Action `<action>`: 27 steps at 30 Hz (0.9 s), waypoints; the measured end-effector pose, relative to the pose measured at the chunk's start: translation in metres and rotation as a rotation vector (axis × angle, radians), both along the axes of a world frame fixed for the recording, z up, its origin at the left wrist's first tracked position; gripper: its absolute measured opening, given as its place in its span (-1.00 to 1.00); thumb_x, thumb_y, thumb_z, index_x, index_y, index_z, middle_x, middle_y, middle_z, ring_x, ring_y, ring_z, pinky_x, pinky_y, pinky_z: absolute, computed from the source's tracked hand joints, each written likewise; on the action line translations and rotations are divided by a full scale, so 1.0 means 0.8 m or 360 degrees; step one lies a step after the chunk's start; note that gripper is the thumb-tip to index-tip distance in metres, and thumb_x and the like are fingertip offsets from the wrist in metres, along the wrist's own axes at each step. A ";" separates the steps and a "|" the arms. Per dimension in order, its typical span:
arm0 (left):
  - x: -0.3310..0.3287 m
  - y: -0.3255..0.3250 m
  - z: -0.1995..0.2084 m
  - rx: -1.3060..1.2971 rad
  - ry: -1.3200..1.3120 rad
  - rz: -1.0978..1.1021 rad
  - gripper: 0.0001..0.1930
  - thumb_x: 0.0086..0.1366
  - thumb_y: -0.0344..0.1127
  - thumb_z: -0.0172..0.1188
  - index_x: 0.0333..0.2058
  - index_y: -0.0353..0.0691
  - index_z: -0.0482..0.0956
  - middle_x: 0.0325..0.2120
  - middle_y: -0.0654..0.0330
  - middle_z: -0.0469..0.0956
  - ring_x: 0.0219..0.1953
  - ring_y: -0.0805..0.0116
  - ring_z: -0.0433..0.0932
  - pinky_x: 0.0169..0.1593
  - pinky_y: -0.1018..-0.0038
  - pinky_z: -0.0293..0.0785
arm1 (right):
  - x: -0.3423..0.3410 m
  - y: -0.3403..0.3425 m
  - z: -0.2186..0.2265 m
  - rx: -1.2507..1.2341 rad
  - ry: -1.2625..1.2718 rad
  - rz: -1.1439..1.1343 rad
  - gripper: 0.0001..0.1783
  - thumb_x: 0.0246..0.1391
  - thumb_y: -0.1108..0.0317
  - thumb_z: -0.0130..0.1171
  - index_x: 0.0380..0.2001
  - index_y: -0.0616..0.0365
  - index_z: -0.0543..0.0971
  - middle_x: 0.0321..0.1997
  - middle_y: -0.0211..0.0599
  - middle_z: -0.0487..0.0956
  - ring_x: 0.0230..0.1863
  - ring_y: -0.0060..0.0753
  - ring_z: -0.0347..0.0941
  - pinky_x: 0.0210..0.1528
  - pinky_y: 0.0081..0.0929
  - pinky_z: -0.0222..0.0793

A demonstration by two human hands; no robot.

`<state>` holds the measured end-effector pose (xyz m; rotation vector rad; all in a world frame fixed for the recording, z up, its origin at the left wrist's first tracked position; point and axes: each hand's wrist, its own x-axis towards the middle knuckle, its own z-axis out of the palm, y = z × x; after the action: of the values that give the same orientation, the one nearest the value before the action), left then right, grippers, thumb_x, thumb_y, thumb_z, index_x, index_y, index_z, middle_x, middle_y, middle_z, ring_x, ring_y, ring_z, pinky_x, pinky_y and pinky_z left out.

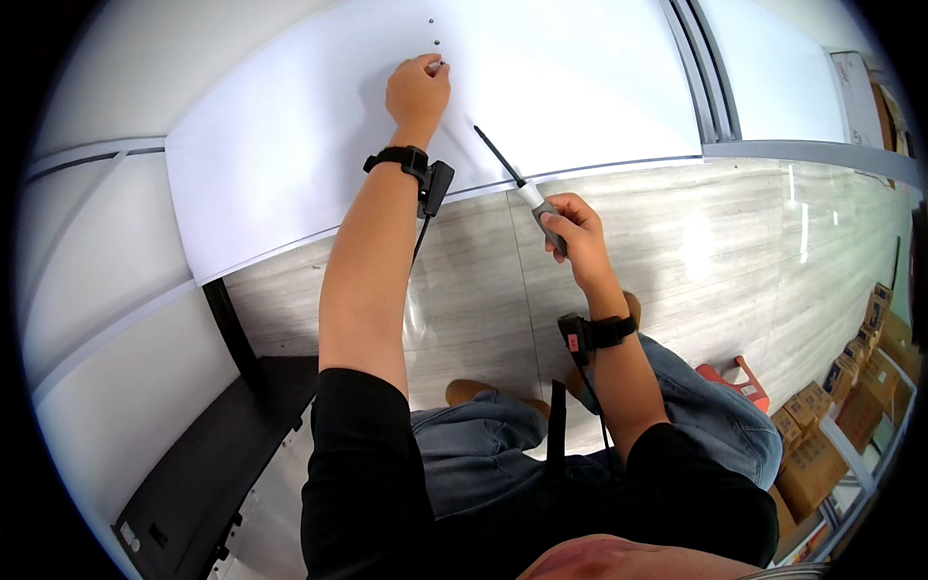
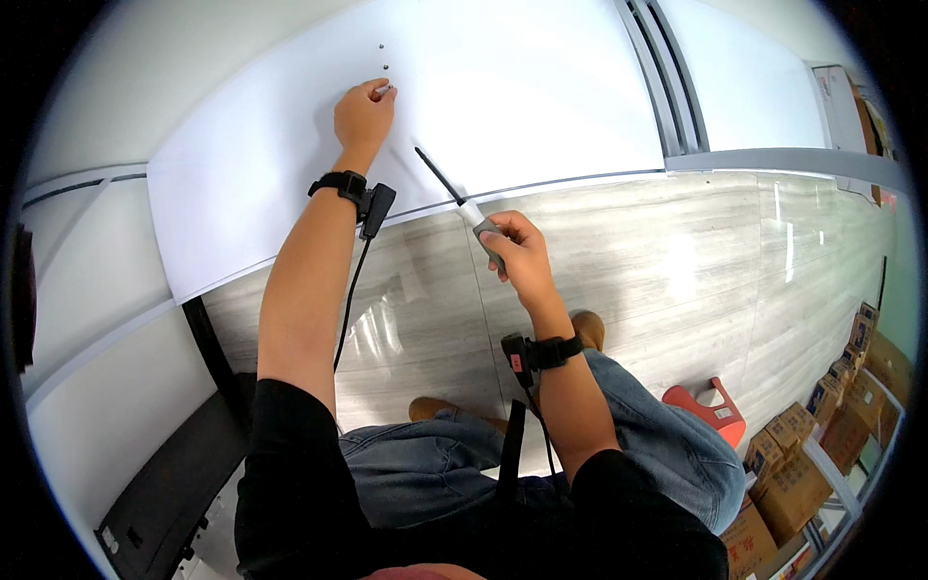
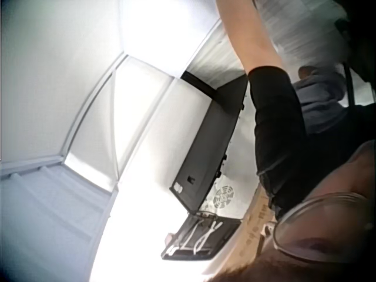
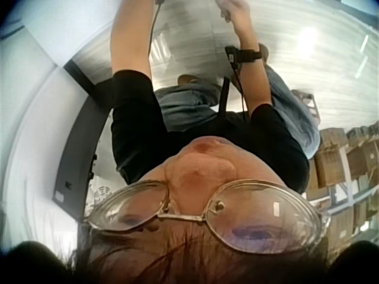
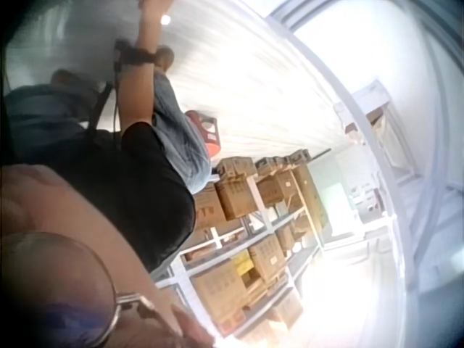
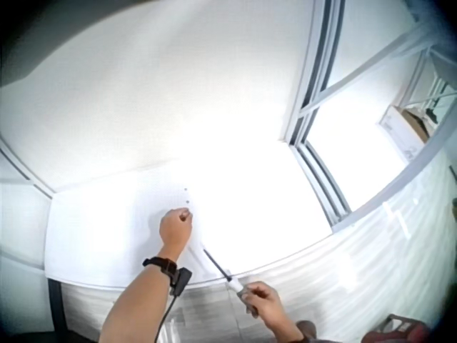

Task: The person uses a screwdriver to remove screws from a black plastic cover on a white appliance. They remove the cover, then continue to remove screws from the metal back panel of the appliance.

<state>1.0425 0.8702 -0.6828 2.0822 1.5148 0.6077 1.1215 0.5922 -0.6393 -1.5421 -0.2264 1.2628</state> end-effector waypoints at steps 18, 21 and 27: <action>-0.303 -0.185 0.141 -0.0668 -0.1707 0.1042 -0.74 0.35 -0.32 -0.18 -0.18 -0.32 0.46 -0.45 0.10 0.57 -0.58 0.43 0.49 -0.49 0.49 0.51 | -0.182 0.086 0.063 0.0191 0.0380 0.1190 -0.72 0.04 0.26 0.09 -0.21 0.17 0.47 -0.50 -0.42 0.44 -0.59 -0.60 0.37 -0.65 -0.65 0.12; -0.375 -0.234 0.183 -0.0438 -0.1633 0.1309 -0.74 0.37 -0.30 -0.18 -0.18 -0.31 0.45 -0.46 0.10 0.57 -0.58 0.44 0.48 -0.51 0.54 0.49 | -0.238 0.076 0.087 0.0251 0.0507 0.1466 -0.69 0.01 0.29 0.11 -0.18 0.22 0.46 -0.44 -0.39 0.44 -0.56 -0.58 0.38 -0.62 -0.63 0.14; -0.416 -0.315 0.215 -0.0268 -0.1679 0.1651 -0.74 0.39 -0.27 -0.17 -0.13 -0.30 0.43 -0.45 0.10 0.55 -0.57 0.45 0.47 -0.49 0.53 0.47 | -0.277 0.046 0.130 0.0298 0.0699 0.1800 -0.58 -0.07 0.40 0.10 -0.07 0.24 0.40 -0.41 -0.37 0.44 -0.52 -0.57 0.38 -0.59 -0.62 0.15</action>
<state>0.7094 0.6178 -0.5106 0.4385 1.6883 1.5264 0.8999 0.6287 -0.5352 -0.8853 -0.9811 2.3177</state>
